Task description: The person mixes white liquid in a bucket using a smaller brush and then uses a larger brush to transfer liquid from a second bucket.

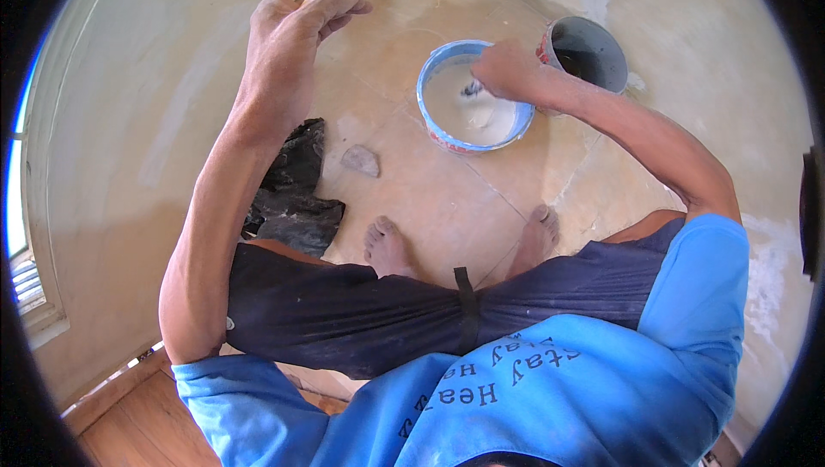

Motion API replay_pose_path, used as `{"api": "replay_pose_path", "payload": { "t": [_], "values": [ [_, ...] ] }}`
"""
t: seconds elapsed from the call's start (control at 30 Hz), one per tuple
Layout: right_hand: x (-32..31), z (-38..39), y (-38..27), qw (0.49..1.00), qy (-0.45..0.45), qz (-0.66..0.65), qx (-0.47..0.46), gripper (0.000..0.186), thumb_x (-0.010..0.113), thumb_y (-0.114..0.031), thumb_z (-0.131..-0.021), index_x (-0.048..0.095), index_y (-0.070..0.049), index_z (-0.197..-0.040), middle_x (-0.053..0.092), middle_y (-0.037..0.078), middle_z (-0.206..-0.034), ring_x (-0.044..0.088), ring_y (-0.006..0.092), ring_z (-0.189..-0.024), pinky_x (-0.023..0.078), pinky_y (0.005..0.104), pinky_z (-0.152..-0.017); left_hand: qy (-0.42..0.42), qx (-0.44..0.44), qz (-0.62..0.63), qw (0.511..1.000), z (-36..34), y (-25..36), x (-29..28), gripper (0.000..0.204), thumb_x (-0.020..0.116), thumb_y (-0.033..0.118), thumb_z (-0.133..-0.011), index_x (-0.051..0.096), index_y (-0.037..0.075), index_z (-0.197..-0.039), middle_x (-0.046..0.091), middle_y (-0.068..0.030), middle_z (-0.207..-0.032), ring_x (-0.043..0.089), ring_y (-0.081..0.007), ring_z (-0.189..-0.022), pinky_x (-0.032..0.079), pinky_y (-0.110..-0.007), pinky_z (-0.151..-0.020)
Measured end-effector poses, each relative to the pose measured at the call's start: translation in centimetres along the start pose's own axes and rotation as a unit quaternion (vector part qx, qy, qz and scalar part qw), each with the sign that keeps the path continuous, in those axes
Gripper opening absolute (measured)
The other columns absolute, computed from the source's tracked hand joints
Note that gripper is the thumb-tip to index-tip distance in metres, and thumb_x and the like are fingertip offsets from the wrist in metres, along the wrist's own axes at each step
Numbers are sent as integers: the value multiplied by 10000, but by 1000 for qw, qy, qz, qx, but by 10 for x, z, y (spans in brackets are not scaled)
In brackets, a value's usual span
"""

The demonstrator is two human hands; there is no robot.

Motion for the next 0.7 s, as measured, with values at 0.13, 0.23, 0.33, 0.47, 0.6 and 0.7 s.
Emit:
{"api": "replay_pose_path", "payload": {
  "t": [0.13, 0.23, 0.33, 0.47, 0.6, 0.7],
  "values": [
    [-1, 6, 2, 998, -56, 32, -3, 119, 643, -112, -725, 707, -13, -710, 688, 190, -744, 689, 353, -681, 532, 447, -591, -2, 2, -13, 1000, -1, -1, 3, 441, 666, 194, -894, 469, -80, -1179, 636, -160, -1011, 631, -195, -1039, 447, -291, -1026],
    [7, 0, 6, 999, -31, 18, 8, 125, 645, -121, -725, 703, -11, -704, 684, 199, -742, 686, 351, -666, 534, 440, -596, -1, -1, -14, 1000, 1, 0, 1, 407, 649, 196, -918, 487, -70, -1181, 591, -125, -1044, 618, -190, -1040, 465, -316, -1014],
    [1, 1, 9, 999, -20, 33, 22, 128, 645, -121, -725, 701, -8, -705, 683, 203, -740, 683, 353, -654, 535, 441, -602, 1, -8, -16, 1000, 2, 4, 2, 396, 644, 201, -928, 496, -64, -1183, 568, -106, -1056, 611, -186, -1037, 474, -325, -1005],
    [0, 2, -6, 997, -79, 10, -12, 123, 640, -123, -726, 703, -19, -704, 683, 197, -731, 684, 353, -659, 534, 445, -603, -5, -12, -2, 1000, 0, -1, -2, 406, 650, 203, -923, 494, -66, -1184, 568, -104, -1053, 610, -184, -1037, 476, -319, -996],
    [-1, 1, 8, 999, -12, 38, 22, 120, 629, -113, -733, 706, -24, -708, 684, 197, -734, 686, 354, -673, 531, 449, -605, 1, -6, -12, 1000, -1, 0, 2, 410, 653, 201, -919, 495, -69, -1184, 570, -104, -1046, 611, -184, -1033, 473, -318, -992],
    [3, 5, 1, 998, -52, 29, 10, 114, 626, -99, -732, 708, -20, -720, 689, 197, -749, 688, 353, -684, 536, 450, -614, 4, -19, -7, 1000, -2, 1, 3, 409, 654, 196, -918, 494, -69, -1186, 570, -104, -1042, 611, -187, -1034, 466, -318, -999]
  ]
}}
Point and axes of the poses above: each hand's wrist, its own z-axis away from the middle knuckle, its own x-axis out of the palm, y = z × x, the point moved 2 cm from there along -z, towards the middle knuckle
